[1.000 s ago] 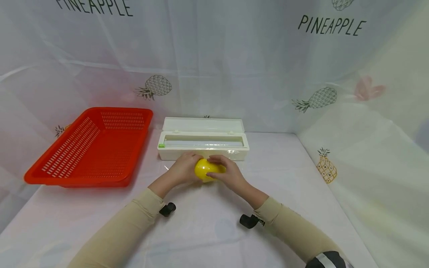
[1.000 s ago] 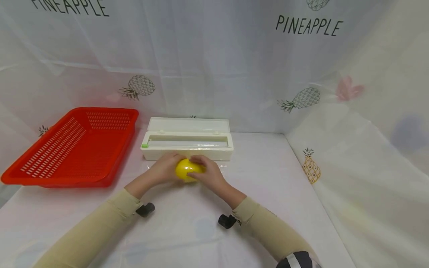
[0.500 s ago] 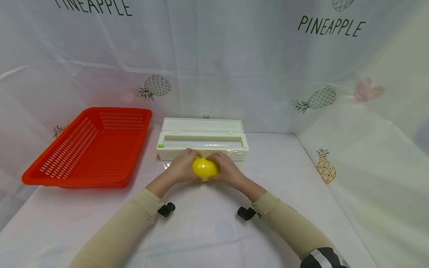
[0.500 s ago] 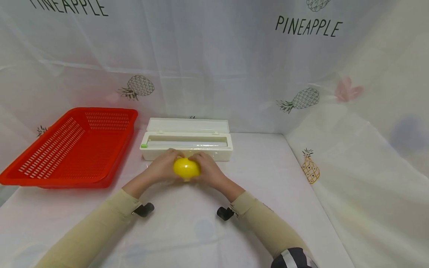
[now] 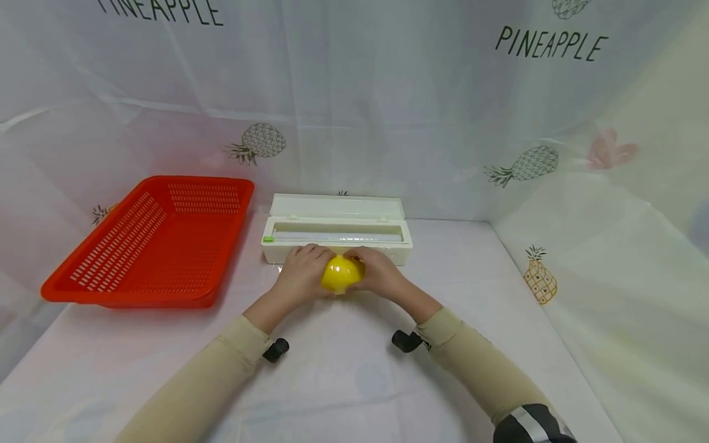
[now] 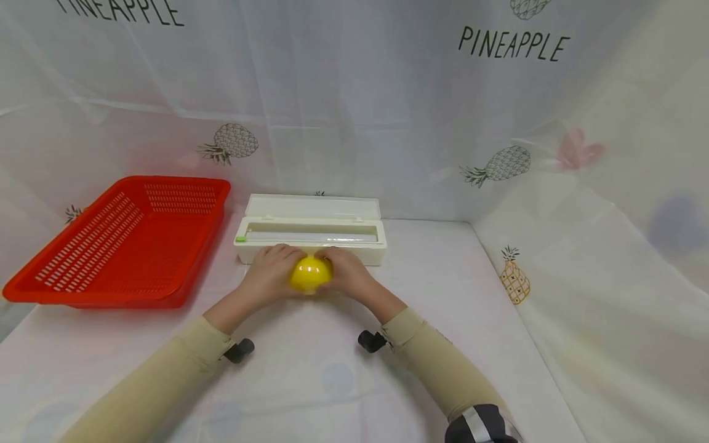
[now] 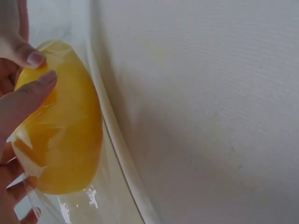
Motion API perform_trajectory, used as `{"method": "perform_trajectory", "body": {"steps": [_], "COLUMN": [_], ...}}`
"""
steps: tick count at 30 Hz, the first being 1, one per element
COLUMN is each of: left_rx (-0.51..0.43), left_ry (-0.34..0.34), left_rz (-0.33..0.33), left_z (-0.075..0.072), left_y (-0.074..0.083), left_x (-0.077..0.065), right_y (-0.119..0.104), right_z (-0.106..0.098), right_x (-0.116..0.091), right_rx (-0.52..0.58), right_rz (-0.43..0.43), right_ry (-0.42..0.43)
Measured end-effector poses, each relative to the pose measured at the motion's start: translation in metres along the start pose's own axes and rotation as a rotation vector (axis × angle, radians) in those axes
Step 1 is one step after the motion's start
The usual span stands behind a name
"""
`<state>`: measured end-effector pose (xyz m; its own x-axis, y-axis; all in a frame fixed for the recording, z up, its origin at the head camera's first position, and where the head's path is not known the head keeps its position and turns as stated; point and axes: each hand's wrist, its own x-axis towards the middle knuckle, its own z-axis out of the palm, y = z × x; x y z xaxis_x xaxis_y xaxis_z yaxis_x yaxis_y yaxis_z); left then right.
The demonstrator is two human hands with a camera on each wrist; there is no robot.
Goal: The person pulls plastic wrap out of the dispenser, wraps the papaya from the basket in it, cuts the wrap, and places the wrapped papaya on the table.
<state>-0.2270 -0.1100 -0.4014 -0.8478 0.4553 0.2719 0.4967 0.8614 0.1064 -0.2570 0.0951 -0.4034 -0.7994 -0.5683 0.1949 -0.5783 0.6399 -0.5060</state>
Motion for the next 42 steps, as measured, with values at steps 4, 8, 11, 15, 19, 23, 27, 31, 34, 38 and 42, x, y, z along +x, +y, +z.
{"method": "perform_trajectory", "body": {"steps": [4,8,11,15,19,23,27,31,34,38,42], "left_rx": [0.010,-0.038,-0.083,-0.129,-0.136,-0.141,-0.199,-0.235,-0.235,-0.229,-0.232], "left_ry": [0.003,-0.045,-0.080,-0.082,-0.044,-0.007,-0.024,-0.045,-0.042,-0.045,-0.073], "left_rz": [-0.005,-0.050,-0.085,-0.092,-0.072,-0.056,-0.084,-0.109,-0.113,-0.127,-0.144], "left_z": [0.005,0.008,0.006,0.004,0.003,0.002,0.000,-0.002,-0.002,0.001,0.005], "left_y": [-0.002,-0.006,-0.009,-0.011,-0.015,-0.018,-0.019,-0.020,-0.020,-0.022,-0.025], "left_x": [0.004,0.012,0.016,0.018,0.018,0.018,0.020,0.022,0.021,0.021,0.020], "right_y": [0.001,0.002,0.004,0.009,0.011,0.010,0.012,0.018,0.022,0.027,0.030], "right_z": [-0.007,-0.011,-0.011,-0.009,-0.008,-0.011,-0.015,-0.017,-0.018,-0.016,-0.012], "right_x": [0.005,0.007,0.007,0.007,0.008,0.010,0.013,0.016,0.016,0.016,0.017], "right_rx": [0.032,0.052,0.049,-0.011,-0.056,-0.058,-0.048,-0.015,0.013,0.025,0.002], "right_rz": [0.015,0.000,-0.023,-0.076,-0.107,-0.088,-0.066,-0.063,-0.053,-0.055,-0.060], "right_ry": [-0.039,-0.067,-0.078,-0.058,-0.023,-0.025,-0.030,-0.032,-0.046,-0.055,-0.054]}}
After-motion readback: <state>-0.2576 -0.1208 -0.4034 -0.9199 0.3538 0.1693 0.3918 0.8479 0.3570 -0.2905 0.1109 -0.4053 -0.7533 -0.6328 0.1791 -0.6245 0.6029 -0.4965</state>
